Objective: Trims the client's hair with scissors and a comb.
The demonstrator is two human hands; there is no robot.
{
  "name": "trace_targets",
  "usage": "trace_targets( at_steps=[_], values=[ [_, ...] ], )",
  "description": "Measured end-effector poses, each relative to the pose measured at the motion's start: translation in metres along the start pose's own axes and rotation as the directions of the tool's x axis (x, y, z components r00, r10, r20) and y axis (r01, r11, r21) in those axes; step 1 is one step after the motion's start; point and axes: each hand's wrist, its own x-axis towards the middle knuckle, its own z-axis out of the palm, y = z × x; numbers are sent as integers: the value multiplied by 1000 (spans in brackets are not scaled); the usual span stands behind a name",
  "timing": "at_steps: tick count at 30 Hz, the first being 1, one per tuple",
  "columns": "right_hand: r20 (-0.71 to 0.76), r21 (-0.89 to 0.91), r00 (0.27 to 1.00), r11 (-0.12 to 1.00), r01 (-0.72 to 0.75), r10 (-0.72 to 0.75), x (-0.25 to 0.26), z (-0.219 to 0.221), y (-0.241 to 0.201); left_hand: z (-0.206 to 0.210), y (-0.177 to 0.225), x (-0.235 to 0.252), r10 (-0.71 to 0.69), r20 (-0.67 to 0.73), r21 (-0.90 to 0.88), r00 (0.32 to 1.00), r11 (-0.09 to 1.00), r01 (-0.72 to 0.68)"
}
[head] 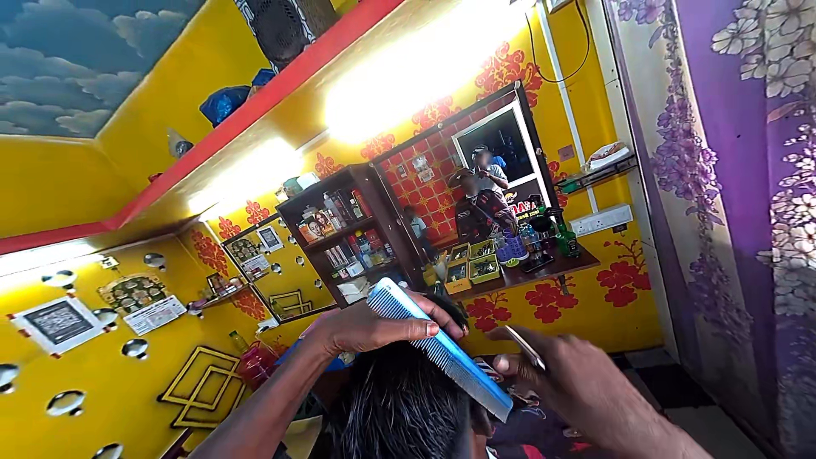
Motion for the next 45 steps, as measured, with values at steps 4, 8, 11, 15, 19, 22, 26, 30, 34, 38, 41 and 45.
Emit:
trace_targets(
  at_steps=[4,8,11,15,19,22,26,30,34,38,41,45],
  values=[
    [490,-154,819,954,-257,300,21,-19,46,0,10,-1,-1,21,16,1000,1000,1],
    [748,513,636,774,-371,-190,28,-19,71,0,10,0,22,25,16,999,1000,-22],
    [688,560,688,773,-300,-232,29,-20,57,0,9,1,30,31,22,999,999,-31],
    [621,440,757,890,-122,-203,31,-25,32,-1,10,2,28,32,51,999,998,-29],
    [668,369,720,924,-97,-191,38,-31,13,-1,10,3,37,31,90,999,995,-39],
    [674,341,718,935,-93,-174,46,-31,6,-1,9,3,30,19,92,999,995,-31],
    [643,289,742,957,-6,-190,52,-38,-4,-1,9,1,61,15,101,998,993,-62],
    [611,179,780,984,29,-134,49,-50,-17,-1,10,2,51,26,113,998,992,-54],
    [601,194,786,981,32,-144,46,-51,-8,-1,8,3,82,51,124,995,988,-88],
    [518,308,850,948,-84,-93,40,-40,1,1,9,3,92,52,106,994,990,-97],
    [335,705,935,690,-166,-117,23,-2,23,3,9,2,85,34,115,996,989,-89],
    [198,882,979,444,-161,-39,3,36,37,4,9,2,82,6,117,997,990,-82]
  ],
)
